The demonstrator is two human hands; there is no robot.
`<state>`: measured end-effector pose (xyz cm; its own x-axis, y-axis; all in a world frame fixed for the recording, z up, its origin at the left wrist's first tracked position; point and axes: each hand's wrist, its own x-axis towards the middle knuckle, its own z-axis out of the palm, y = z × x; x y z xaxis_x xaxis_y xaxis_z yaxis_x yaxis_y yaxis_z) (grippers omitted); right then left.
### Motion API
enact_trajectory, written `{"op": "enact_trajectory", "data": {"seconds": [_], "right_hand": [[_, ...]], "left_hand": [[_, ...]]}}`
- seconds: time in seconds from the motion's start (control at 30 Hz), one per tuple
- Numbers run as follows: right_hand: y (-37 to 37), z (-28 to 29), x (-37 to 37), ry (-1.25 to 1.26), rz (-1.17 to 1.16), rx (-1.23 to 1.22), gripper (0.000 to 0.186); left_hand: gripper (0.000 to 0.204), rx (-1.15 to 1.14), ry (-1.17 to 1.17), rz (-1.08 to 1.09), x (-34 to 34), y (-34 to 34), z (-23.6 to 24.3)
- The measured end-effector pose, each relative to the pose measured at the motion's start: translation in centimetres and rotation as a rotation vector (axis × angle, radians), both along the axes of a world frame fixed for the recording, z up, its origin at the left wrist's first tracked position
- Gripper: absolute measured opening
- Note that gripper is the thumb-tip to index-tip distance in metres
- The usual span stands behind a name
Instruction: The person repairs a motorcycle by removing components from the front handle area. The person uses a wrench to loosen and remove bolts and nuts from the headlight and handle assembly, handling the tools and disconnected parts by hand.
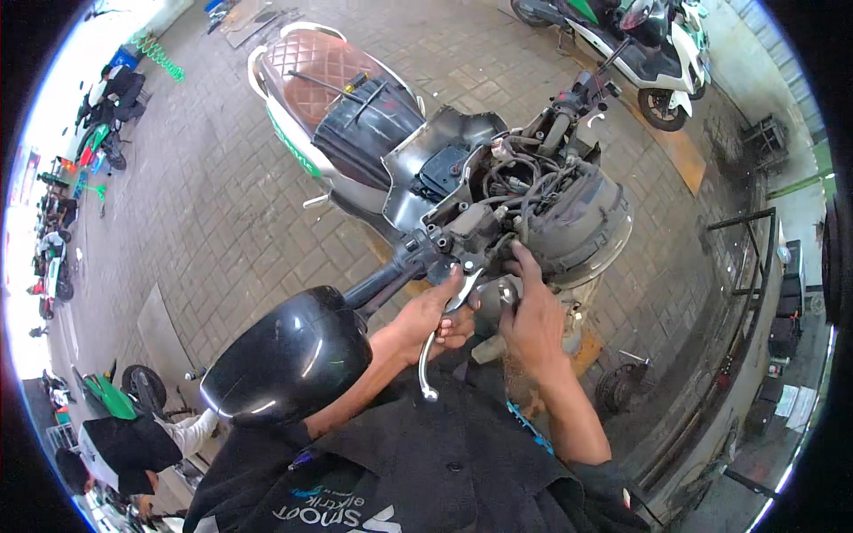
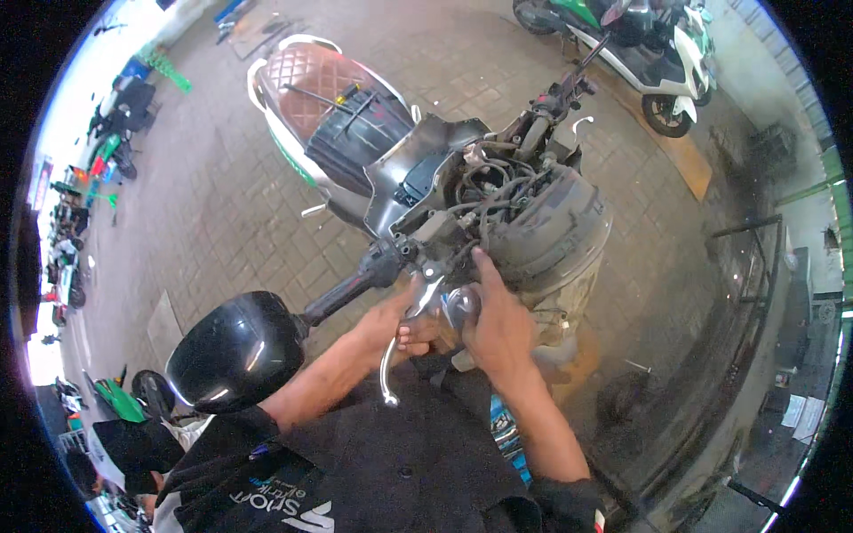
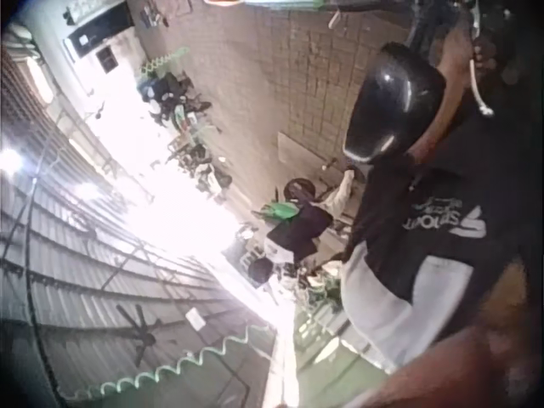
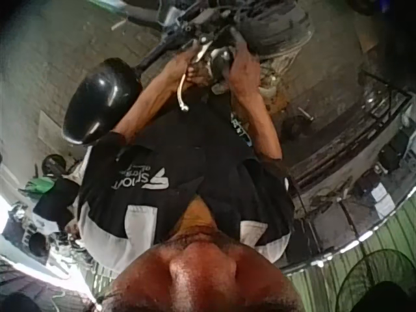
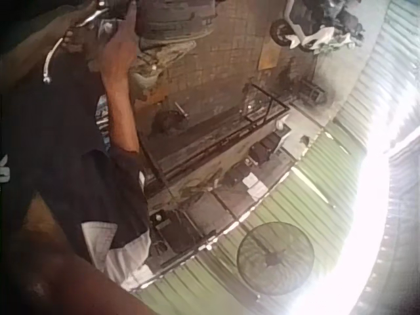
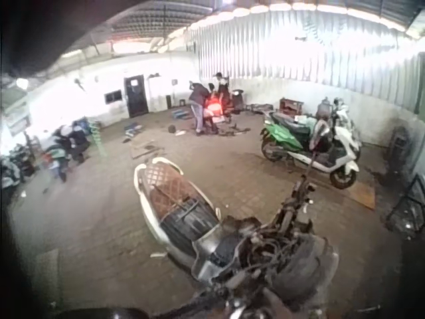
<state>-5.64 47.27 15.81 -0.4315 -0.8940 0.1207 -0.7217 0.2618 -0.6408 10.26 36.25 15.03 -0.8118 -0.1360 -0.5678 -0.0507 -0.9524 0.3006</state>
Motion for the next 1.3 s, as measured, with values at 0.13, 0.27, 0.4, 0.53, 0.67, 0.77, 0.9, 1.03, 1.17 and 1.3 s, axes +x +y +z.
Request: {"op": "enact_trajectory", "data": {"seconds": [0.13, 0.27, 0.4, 0.53, 0.67, 0.77, 0.9, 1.03, 1.17, 1.3], "right_hand": [[-1.1, 1.4, -0.8, 0.169, 0.141, 0.201, 0.081], [-1.0, 0.1, -0.9, 0.179, 0.130, 0.151, 0.082], [-1.0, 0.4, -0.7, 0.056, 0.091, 0.104, 0.083], [-1.5, -0.3, -0.5, -0.009, 0.058, 0.108, 0.077], [-0.8, -1.2, -0.2, -0.029, 0.055, 0.046, 0.049], [-0.2, -1.5, -0.3, 0.035, 0.110, -0.010, 0.034], [-0.3, -0.9, 0.2, 0.015, 0.083, 0.029, 0.031], [-0.5, -1.8, 0.2, 0.052, 0.075, -0.021, 0.029], [-0.5, -1.9, 0.0, 0.020, 0.044, -0.009, 0.026], [-0.5, -2.9, -0.2, 0.025, 0.029, -0.108, 0.025]], "left_hand": [[0.057, -0.077, -0.079, 0.007, 0.8, 0.0, -0.3], [0.045, -0.735, -0.453, -0.058, 0.0, -0.1, 2.2], [0.047, -0.975, -0.512, -0.086, 0.2, 0.7, 2.3], [0.050, -1.181, -0.571, -0.029, 0.8, 0.7, -1.2], [0.050, -1.130, -0.571, -0.115, 0.8, 0.2, 0.1], [0.051, -0.963, -0.545, -0.079, 0.6, 0.1, 0.4], [0.048, -0.919, -0.501, -0.172, 0.3, -0.5, 0.4], [0.047, -0.993, -0.405, -0.054, 0.3, -0.6, -0.3], [0.045, -0.601, -0.512, -0.082, -0.4, -0.3, 0.9], [0.043, -0.395, -0.485, -0.034, -0.8, 0.2, 3.2]]}}
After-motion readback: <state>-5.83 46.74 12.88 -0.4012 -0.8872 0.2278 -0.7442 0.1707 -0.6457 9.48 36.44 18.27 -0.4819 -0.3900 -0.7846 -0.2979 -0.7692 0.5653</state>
